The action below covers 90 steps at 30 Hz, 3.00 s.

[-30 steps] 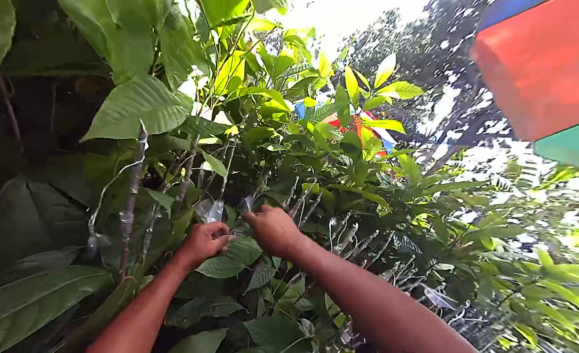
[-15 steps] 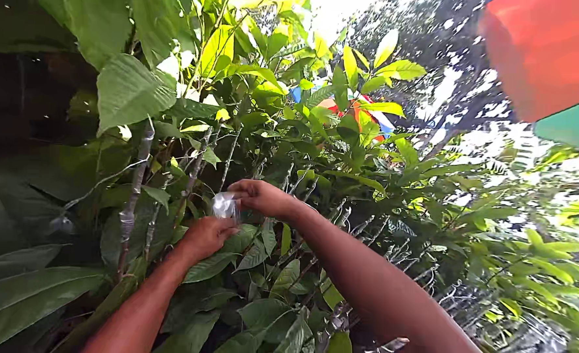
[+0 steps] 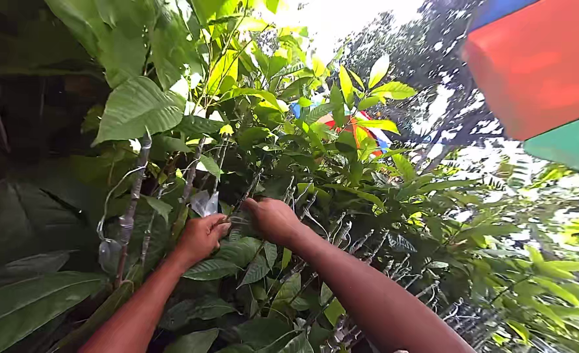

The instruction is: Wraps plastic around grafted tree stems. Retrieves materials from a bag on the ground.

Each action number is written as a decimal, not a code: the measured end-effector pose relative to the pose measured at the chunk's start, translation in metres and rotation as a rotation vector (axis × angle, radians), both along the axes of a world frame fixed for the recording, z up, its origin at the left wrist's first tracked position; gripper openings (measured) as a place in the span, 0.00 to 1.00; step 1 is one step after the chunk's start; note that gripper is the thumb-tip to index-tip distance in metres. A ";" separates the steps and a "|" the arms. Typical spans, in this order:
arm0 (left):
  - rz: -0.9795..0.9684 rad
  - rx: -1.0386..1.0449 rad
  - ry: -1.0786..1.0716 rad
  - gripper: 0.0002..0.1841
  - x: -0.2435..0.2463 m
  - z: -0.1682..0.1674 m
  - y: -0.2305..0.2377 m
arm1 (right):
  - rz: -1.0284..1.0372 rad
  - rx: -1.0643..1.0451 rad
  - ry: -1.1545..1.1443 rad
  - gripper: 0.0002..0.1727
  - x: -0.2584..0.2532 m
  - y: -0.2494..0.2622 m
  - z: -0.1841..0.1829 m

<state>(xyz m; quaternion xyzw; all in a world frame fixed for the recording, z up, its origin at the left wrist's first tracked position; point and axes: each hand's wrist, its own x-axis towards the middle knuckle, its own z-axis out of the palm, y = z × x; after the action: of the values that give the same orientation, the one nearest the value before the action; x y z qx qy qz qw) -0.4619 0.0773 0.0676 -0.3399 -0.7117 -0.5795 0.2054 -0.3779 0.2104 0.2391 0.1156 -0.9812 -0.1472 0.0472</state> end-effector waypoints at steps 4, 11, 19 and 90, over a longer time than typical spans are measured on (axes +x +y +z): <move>-0.003 -0.076 0.049 0.17 0.006 0.001 0.002 | 0.133 -0.543 -0.164 0.16 0.003 -0.003 0.010; -0.035 0.024 -0.028 0.16 0.007 0.006 0.000 | 0.079 -0.177 -0.012 0.17 0.008 -0.013 -0.001; -0.111 -0.021 0.025 0.16 0.010 0.012 -0.002 | 0.239 0.078 0.073 0.15 -0.002 0.005 -0.009; -0.219 0.375 -0.208 0.15 0.017 0.016 0.033 | 0.411 -0.251 -0.357 0.13 0.078 -0.017 -0.033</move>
<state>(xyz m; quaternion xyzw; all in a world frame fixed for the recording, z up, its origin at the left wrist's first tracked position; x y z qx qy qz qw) -0.4454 0.1103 0.0833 -0.3091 -0.5679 -0.7523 0.1264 -0.2999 0.1931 0.2064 0.3292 -0.9405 0.0105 -0.0836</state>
